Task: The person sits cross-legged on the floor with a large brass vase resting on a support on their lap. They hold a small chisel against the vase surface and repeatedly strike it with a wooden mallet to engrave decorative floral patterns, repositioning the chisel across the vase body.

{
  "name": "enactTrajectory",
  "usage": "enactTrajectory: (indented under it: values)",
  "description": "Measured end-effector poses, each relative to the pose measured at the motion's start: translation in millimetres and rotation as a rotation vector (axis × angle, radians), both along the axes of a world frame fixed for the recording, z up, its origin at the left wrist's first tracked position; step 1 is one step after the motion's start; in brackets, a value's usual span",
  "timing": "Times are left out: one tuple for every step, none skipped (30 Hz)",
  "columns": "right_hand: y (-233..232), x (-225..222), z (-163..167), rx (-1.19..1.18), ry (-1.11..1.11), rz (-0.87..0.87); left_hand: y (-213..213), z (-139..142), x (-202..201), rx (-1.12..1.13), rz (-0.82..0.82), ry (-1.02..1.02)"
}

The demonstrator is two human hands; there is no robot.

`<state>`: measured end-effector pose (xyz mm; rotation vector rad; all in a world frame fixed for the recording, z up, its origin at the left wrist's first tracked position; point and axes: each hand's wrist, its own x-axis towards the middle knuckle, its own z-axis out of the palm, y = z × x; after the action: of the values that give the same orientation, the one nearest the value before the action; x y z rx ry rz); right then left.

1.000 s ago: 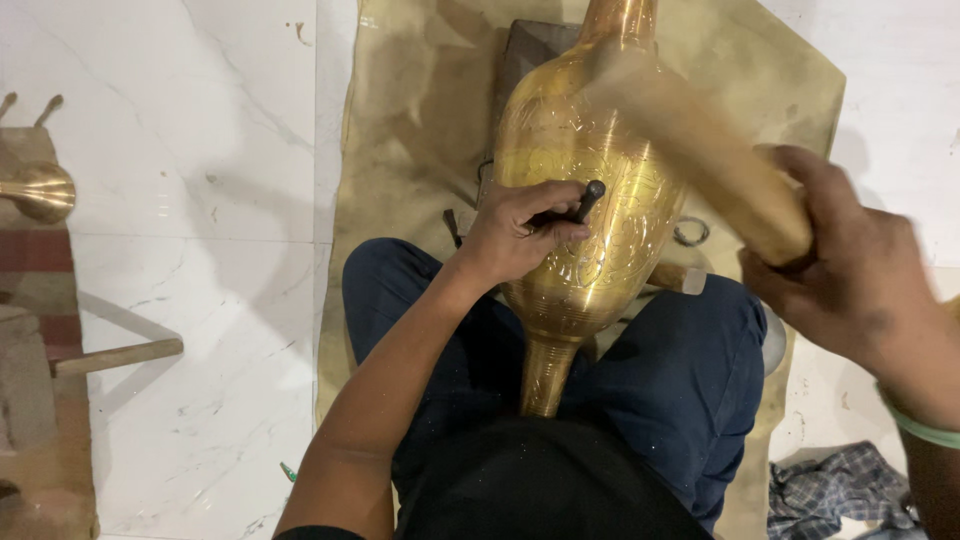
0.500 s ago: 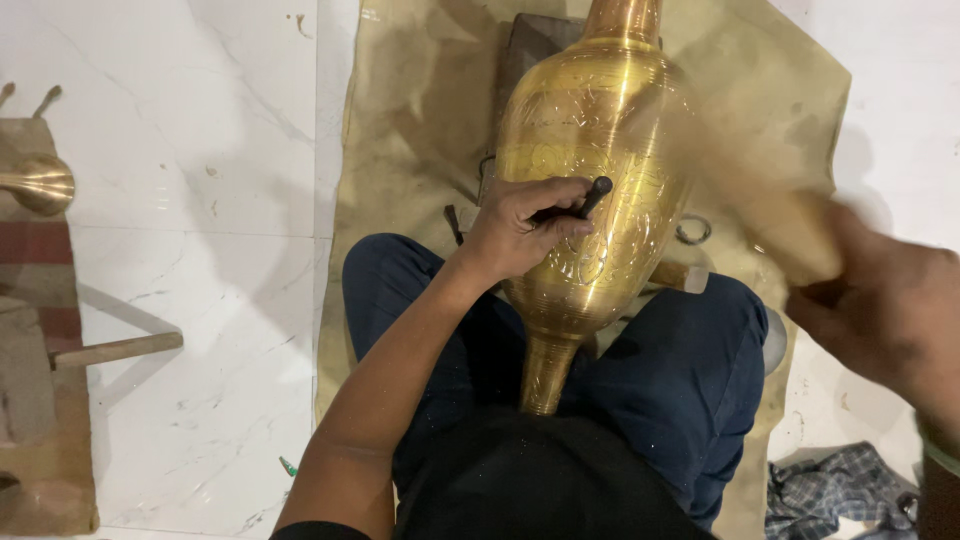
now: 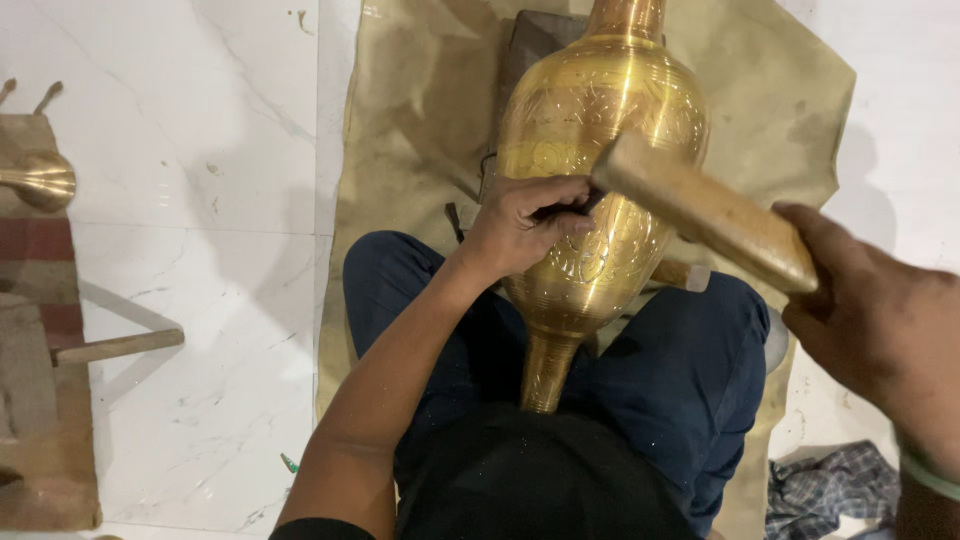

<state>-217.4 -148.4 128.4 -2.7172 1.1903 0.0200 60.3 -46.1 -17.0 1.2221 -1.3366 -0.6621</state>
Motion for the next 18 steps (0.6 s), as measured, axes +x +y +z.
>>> enactTrajectory:
  values:
    - [2,2,2,-0.049,0.102,0.022,-1,0,0,0.003,-0.002,-0.018]
    - [4,3,3,0.177,-0.253,-0.088,-2,0,0,0.005,-0.012,-0.010]
    - [7,4,3,0.412,-0.603,-0.192,-2,0,0,0.013,-0.014,0.002]
    - [7,4,3,0.403,-0.586,-0.171,-1,0,0,0.027,-0.015,0.013]
    - [9,3,1,0.393,-0.569,-0.151,-2,0,0,0.018,-0.004,0.002]
    - [7,-1,1,0.129,-0.186,-0.012,-1,-1,0,0.009,0.002,-0.008]
    - [6,-5,-1,-0.135,0.199,0.120,-2,-1,-1,-0.002,0.002,-0.018]
    - [5,-9,-6,-0.018,-0.037,0.028,-2,-2,-1,-0.001,0.000,-0.016]
    - [5,-12,-13,0.092,-0.274,-0.062,-3,-3,-1,-0.004,0.001,-0.015]
    - [3,-16,-18,0.137,-0.342,-0.094,-4,-5,-1,-0.003,0.012,-0.010]
    - [1,-19,-22,0.180,-0.412,-0.126,-2,-6,-2,-0.009,0.015,0.000]
    - [-1,-22,-26,0.152,-0.321,-0.108,-1,-8,-2,-0.016,0.018,0.006]
    - [-4,-24,-28,0.115,-0.235,-0.092,-2,-10,-1,-0.029,0.018,0.009]
    - [-5,-25,-30,0.045,-0.119,-0.043,-2,-12,0,-0.045,0.023,0.008]
    - [-7,-25,-32,-0.022,0.001,0.001,-2,-14,0,-0.059,0.022,0.010]
    - [-7,-25,-33,-0.092,0.121,0.040,-3,-16,1,-0.076,0.019,0.012]
    - [-7,-24,-35,0.017,0.031,-0.103,-3,-19,0,-0.051,0.029,0.119]
    - [-5,-22,-39,0.135,-0.056,-0.239,-3,-20,-1,-0.021,0.046,0.228]
